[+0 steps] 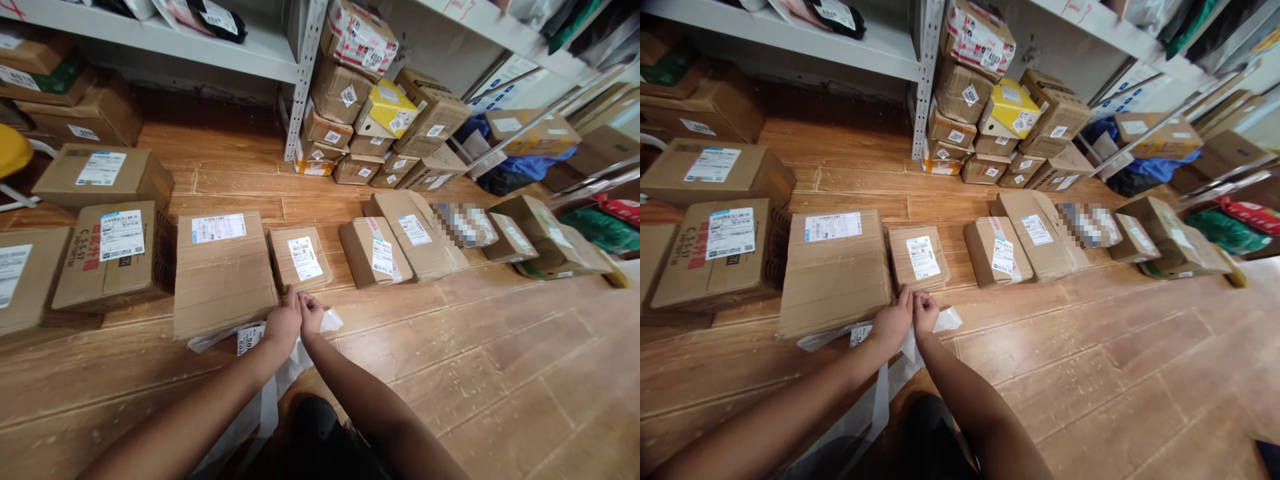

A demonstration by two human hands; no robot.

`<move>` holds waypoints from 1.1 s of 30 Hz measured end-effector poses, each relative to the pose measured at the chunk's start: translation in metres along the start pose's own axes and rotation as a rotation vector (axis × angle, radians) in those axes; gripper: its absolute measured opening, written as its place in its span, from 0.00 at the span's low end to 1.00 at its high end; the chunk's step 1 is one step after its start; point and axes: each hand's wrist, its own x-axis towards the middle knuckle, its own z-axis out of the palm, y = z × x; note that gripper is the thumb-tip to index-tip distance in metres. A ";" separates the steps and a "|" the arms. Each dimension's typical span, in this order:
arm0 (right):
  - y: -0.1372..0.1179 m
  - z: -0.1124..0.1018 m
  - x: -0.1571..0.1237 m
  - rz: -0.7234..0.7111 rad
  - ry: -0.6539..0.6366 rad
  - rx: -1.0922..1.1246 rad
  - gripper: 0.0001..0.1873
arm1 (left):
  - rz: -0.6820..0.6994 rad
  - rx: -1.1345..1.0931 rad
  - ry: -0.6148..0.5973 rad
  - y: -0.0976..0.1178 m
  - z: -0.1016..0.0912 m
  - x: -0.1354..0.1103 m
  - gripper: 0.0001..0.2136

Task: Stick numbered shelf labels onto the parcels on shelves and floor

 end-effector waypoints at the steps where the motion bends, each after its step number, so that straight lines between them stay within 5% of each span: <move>1: -0.001 0.000 0.000 0.009 0.003 0.001 0.17 | 0.001 0.003 -0.002 0.000 0.000 0.000 0.27; 26: 0.005 0.004 0.010 0.016 0.085 -0.097 0.14 | -0.029 -0.036 0.027 0.001 -0.002 -0.001 0.25; 33: -0.001 0.002 0.002 -0.045 0.015 -0.133 0.15 | -0.052 -0.071 0.058 0.006 -0.003 0.001 0.26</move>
